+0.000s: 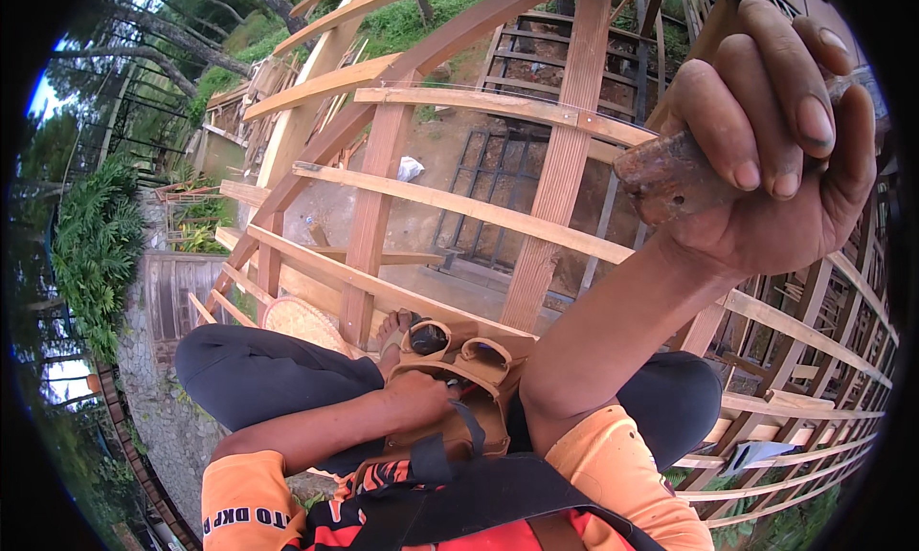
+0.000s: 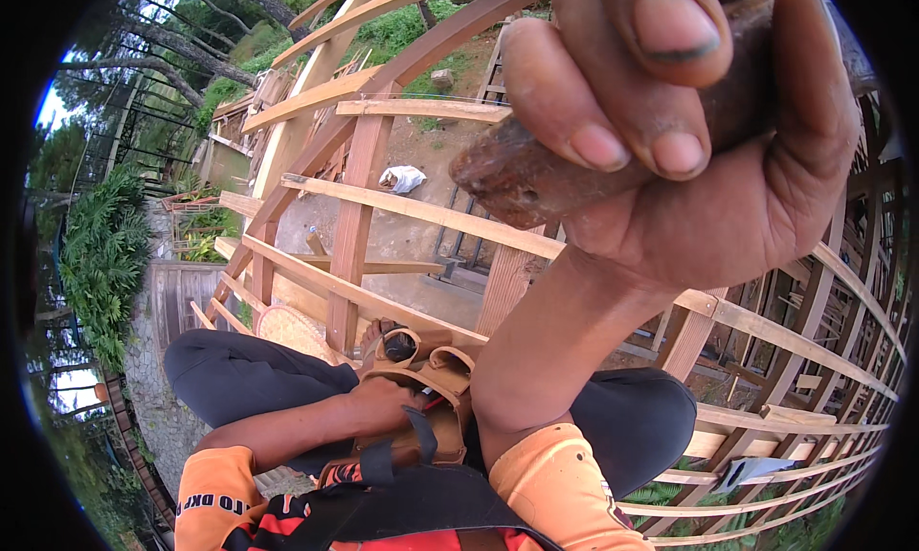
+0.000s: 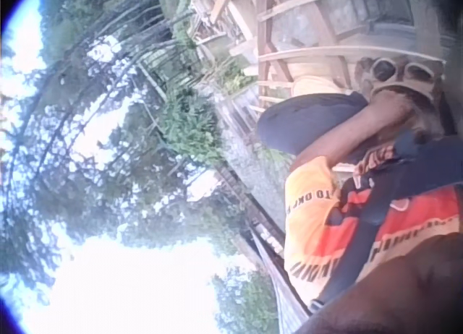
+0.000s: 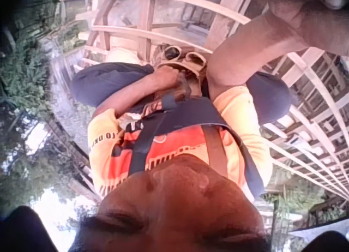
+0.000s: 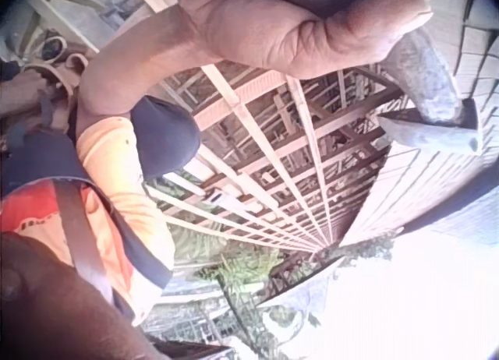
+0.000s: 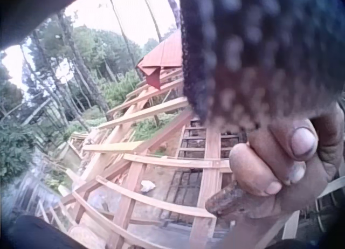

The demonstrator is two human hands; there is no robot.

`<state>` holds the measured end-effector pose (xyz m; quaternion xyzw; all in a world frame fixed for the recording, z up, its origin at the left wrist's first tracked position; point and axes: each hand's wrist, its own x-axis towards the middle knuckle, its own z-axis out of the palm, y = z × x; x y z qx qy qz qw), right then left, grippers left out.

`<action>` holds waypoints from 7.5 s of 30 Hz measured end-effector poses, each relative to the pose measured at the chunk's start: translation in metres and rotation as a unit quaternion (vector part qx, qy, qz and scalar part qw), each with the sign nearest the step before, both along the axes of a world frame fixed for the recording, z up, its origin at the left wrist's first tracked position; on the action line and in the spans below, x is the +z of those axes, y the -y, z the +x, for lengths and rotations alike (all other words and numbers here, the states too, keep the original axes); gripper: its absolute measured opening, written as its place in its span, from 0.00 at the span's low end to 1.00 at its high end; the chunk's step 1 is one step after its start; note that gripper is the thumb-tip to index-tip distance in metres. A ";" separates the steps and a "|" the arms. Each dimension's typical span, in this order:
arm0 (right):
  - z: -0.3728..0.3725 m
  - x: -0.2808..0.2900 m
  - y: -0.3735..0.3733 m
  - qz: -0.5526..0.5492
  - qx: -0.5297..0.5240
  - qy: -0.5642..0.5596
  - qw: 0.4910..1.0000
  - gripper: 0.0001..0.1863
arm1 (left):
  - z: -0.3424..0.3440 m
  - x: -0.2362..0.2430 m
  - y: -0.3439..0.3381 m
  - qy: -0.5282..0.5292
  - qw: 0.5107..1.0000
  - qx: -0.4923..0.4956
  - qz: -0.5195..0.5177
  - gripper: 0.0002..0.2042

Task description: The person nails wooden rafters into the roof frame using a hammer.

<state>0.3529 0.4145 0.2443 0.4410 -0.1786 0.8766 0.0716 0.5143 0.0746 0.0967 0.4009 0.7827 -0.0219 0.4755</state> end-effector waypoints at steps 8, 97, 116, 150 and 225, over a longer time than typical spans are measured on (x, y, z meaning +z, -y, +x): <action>-0.004 -0.012 0.005 -0.002 -0.016 0.018 1.000 0.14 | -0.116 0.208 0.046 -0.079 0.793 0.447 0.407 0.06; -0.070 -0.187 0.292 0.861 -0.188 0.093 0.463 0.15 | -0.271 -0.180 0.139 -0.323 0.539 0.531 0.569 0.02; -0.030 -0.262 0.191 0.714 -0.228 0.300 0.590 0.21 | -0.285 -0.151 0.143 -0.137 0.153 0.814 0.543 0.24; -0.077 -0.106 0.321 0.762 -0.332 0.043 0.554 0.22 | -0.306 -0.244 0.159 0.003 0.495 0.775 0.392 0.47; -0.085 -0.153 0.308 0.887 -0.193 0.041 0.417 0.16 | -0.301 -0.229 0.169 -0.031 0.526 0.746 0.407 0.50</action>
